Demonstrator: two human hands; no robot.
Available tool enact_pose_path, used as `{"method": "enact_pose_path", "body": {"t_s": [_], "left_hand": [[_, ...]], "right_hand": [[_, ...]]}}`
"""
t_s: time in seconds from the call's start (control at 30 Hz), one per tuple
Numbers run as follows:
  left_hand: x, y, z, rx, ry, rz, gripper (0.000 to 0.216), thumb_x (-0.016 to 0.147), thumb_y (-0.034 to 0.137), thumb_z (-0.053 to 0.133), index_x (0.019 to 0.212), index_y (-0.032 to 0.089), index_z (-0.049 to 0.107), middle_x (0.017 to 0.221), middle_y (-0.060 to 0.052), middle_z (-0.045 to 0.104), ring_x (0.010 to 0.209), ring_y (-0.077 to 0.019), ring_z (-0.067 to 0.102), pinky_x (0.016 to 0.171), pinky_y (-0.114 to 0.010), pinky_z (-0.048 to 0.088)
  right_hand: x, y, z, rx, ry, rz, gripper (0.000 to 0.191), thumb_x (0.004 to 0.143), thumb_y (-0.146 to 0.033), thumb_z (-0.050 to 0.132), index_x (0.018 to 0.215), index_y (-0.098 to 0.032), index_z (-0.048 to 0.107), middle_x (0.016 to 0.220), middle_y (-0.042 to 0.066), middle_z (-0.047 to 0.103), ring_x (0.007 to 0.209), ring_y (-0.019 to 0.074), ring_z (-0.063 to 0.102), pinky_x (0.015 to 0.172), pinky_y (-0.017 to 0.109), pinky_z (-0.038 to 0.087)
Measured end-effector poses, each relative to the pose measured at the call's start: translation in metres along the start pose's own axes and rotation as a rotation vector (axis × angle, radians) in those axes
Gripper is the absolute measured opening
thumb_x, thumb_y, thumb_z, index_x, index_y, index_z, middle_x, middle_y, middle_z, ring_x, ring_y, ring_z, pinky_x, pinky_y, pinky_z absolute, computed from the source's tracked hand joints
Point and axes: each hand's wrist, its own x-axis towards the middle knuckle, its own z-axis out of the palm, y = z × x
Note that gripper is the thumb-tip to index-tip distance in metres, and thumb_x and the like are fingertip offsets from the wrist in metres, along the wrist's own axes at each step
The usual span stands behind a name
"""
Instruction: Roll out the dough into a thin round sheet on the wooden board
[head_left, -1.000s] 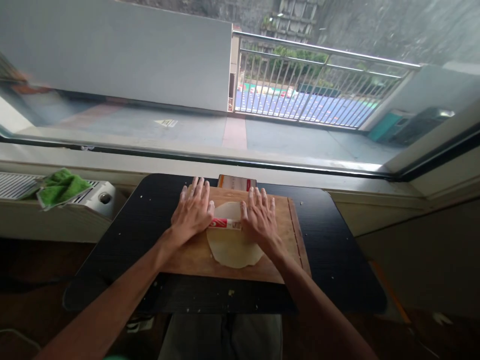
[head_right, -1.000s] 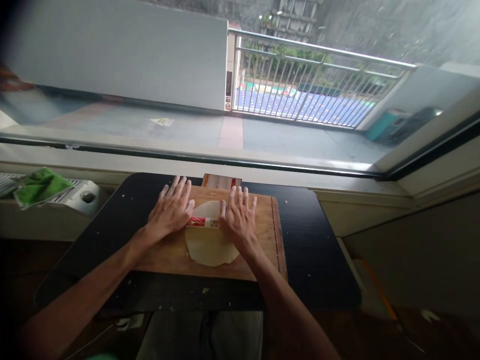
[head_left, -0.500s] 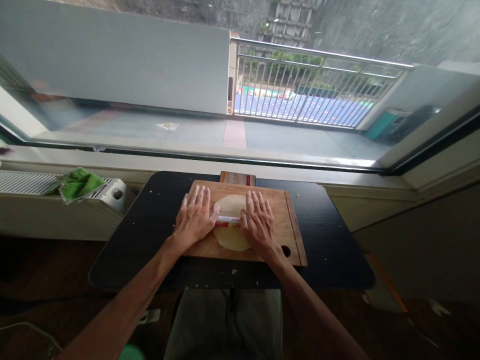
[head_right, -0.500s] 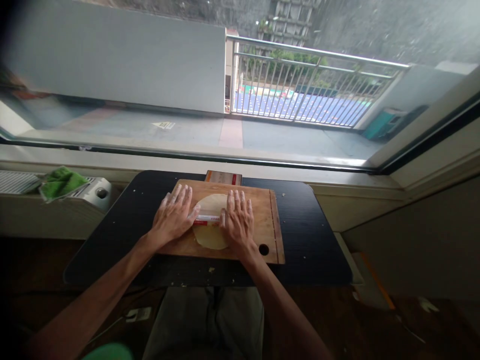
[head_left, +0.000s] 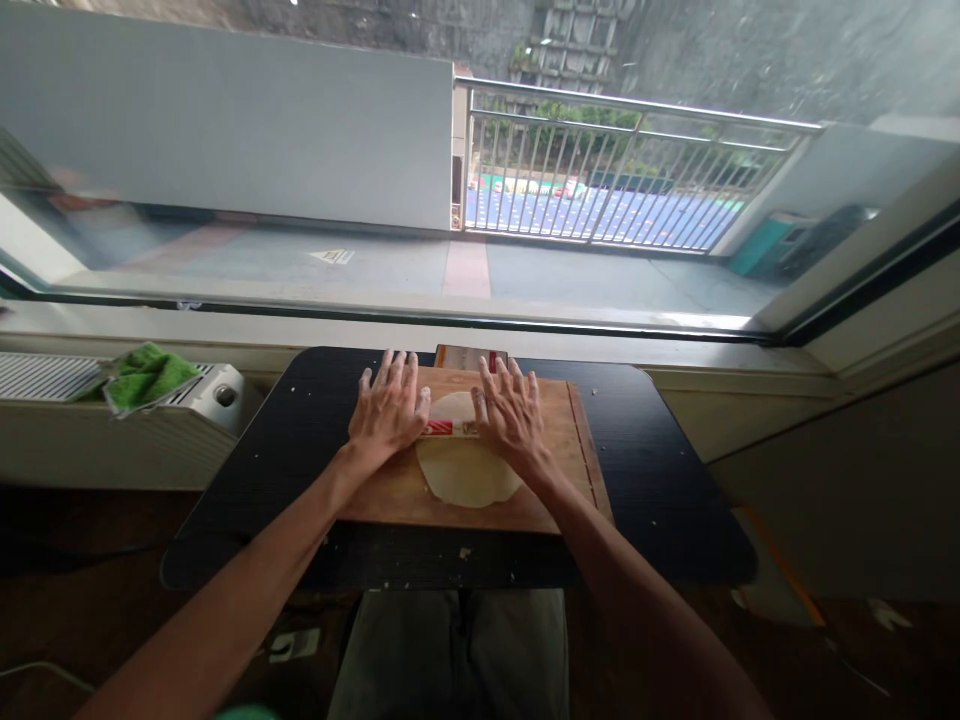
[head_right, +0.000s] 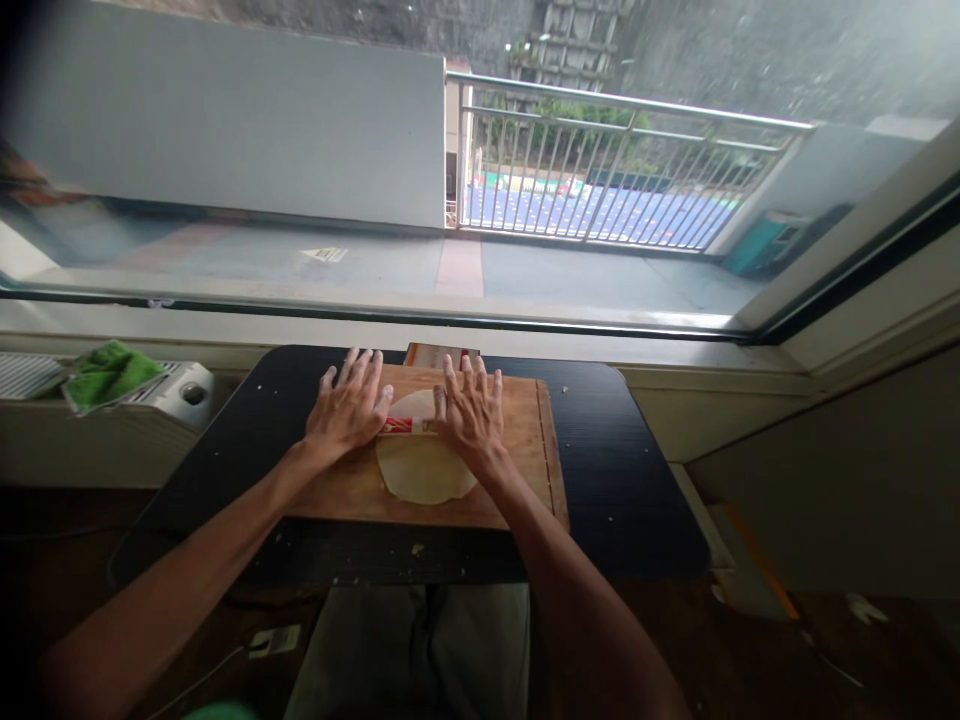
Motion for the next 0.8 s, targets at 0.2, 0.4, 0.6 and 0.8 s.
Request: {"method": "enact_pose_path", "body": {"t_s": [0.2, 0.4, 0.6, 0.8], "left_hand": [[0.042, -0.001, 0.000, -0.041, 0.021, -0.051, 0.074, 0.112, 0.040, 0.031, 0.177, 0.005, 0.039, 0.185, -0.024, 0.038, 0.177, -0.0393, 0.026, 0.140, -0.070, 0.029], [0.019, 0.000, 0.001, -0.024, -0.134, -0.056, 0.077, 0.115, 0.046, 0.029, 0.182, 0.008, 0.031, 0.186, -0.024, 0.036, 0.177, -0.0403, 0.027, 0.138, -0.069, 0.034], [-0.039, 0.010, -0.004, 0.061, -0.078, -0.045, 0.071, 0.113, 0.041, 0.035, 0.177, 0.011, 0.043, 0.182, -0.022, 0.044, 0.176, -0.0393, 0.032, 0.138, -0.064, 0.036], [-0.061, 0.018, -0.009, 0.036, -0.036, -0.055, 0.071, 0.110, 0.036, 0.038, 0.178, 0.015, 0.043, 0.180, -0.020, 0.049, 0.174, -0.0388, 0.036, 0.136, -0.063, 0.038]], "right_hand": [[0.044, 0.010, 0.002, 0.064, -0.124, -0.039, 0.069, 0.123, -0.045, 0.023, 0.188, -0.022, 0.017, 0.193, 0.012, 0.018, 0.181, 0.0340, 0.011, 0.144, 0.068, 0.009], [0.020, 0.007, 0.001, 0.047, -0.176, -0.107, 0.073, 0.121, -0.045, 0.032, 0.186, -0.015, 0.020, 0.193, 0.011, 0.012, 0.181, 0.0309, 0.005, 0.145, 0.065, 0.005], [-0.039, -0.002, -0.001, 0.039, -0.044, -0.135, 0.071, 0.120, -0.040, 0.035, 0.184, -0.010, 0.030, 0.189, 0.014, 0.030, 0.179, 0.0302, 0.021, 0.147, 0.055, 0.013], [-0.064, -0.004, 0.003, 0.033, 0.020, -0.153, 0.072, 0.118, -0.039, 0.038, 0.185, -0.015, 0.027, 0.189, 0.012, 0.034, 0.178, 0.0318, 0.025, 0.146, 0.053, 0.017]]}}
